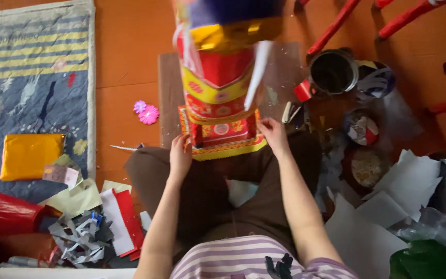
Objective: Decorating a large red paper horse with yellow and red patterned paper panels
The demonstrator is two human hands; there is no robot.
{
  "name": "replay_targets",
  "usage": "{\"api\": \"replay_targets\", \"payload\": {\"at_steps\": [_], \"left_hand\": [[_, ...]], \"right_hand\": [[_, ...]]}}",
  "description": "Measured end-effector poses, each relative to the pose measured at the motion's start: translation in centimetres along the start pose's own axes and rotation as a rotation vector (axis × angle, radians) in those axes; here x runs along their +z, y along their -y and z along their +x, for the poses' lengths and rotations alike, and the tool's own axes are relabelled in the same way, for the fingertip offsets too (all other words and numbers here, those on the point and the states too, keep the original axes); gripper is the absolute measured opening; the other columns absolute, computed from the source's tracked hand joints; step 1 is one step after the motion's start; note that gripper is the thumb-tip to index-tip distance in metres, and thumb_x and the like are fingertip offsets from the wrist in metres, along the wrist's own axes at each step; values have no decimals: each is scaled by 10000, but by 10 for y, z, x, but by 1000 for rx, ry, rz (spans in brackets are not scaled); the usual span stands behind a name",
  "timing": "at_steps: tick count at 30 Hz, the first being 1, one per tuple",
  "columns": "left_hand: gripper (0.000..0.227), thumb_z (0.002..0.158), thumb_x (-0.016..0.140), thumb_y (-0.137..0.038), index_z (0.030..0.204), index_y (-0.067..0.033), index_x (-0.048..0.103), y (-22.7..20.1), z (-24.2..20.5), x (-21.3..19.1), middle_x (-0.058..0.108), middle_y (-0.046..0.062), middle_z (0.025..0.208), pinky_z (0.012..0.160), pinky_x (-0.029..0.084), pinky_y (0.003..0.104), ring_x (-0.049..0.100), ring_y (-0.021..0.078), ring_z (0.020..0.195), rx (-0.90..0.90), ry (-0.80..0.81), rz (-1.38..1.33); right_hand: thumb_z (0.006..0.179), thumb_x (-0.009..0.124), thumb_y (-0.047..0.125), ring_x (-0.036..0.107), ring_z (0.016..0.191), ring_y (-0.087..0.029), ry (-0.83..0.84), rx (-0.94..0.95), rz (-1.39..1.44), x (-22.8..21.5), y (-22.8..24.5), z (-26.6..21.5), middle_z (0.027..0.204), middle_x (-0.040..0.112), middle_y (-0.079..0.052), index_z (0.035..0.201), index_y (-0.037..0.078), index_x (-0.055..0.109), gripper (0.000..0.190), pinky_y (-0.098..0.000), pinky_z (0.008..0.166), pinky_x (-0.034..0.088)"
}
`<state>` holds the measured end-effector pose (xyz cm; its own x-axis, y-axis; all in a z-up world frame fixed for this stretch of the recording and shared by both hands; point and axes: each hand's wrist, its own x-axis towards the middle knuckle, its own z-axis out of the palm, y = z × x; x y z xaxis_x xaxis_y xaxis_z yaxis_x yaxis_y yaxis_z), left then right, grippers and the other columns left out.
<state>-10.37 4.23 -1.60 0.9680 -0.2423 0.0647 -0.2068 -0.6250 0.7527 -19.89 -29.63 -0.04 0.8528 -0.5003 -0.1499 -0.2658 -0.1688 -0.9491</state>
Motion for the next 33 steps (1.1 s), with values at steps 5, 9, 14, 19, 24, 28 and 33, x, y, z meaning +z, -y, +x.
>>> {"api": "replay_targets", "payload": {"at_steps": [5,9,14,19,24,28,33], "left_hand": [[191,905,602,-141,1067,-149,703,-90,-24,-13,666,113,992,755,552,455,673,377,906,93,182,93],[199,888,606,-188,1063,-224,695,-191,-23,-27,701,32,987,771,555,413,686,303,930,322,348,152],[127,938,582,-179,1002,-140,684,-283,-8,-33,680,64,983,850,517,367,681,274,965,749,363,260],[178,928,572,-159,1069,-120,673,-327,16,1,691,103,1037,1039,393,418,632,238,1068,1146,334,731],[351,945,585,-225,1255,-65,621,-372,29,-1,592,184,1326,1177,206,526,490,308,1314,1071,296,1119],[496,962,514,-347,1364,-57,530,-400,34,-11,473,196,1467,1202,88,574,362,325,1424,999,241,1556],[580,982,395,-514,1385,-114,512,-404,44,-4,475,169,1474,1187,46,591,360,305,1418,901,224,1890]], "right_hand": [[873,703,139,585,533,-62,-234,184,563,-6,54,35,647,625,0,862,157,694,23,-175,459,491],[984,589,202,632,573,-66,-28,71,707,-6,48,49,732,628,14,1124,142,627,157,-141,444,471],[968,626,160,540,440,-78,161,68,812,-15,56,52,557,520,19,1360,165,515,408,-144,362,368],[911,643,-13,506,455,-91,326,111,1148,-18,43,55,723,531,-24,1115,196,544,308,-142,335,330],[899,686,10,554,458,-100,277,154,958,-16,28,57,714,580,-34,967,133,556,191,-188,381,476],[871,703,8,528,506,-73,243,131,941,-16,49,47,732,577,-1,909,150,576,194,-148,402,393],[827,722,-41,538,459,-117,204,149,968,-13,45,49,665,537,-27,874,129,582,226,-169,391,375]]}}
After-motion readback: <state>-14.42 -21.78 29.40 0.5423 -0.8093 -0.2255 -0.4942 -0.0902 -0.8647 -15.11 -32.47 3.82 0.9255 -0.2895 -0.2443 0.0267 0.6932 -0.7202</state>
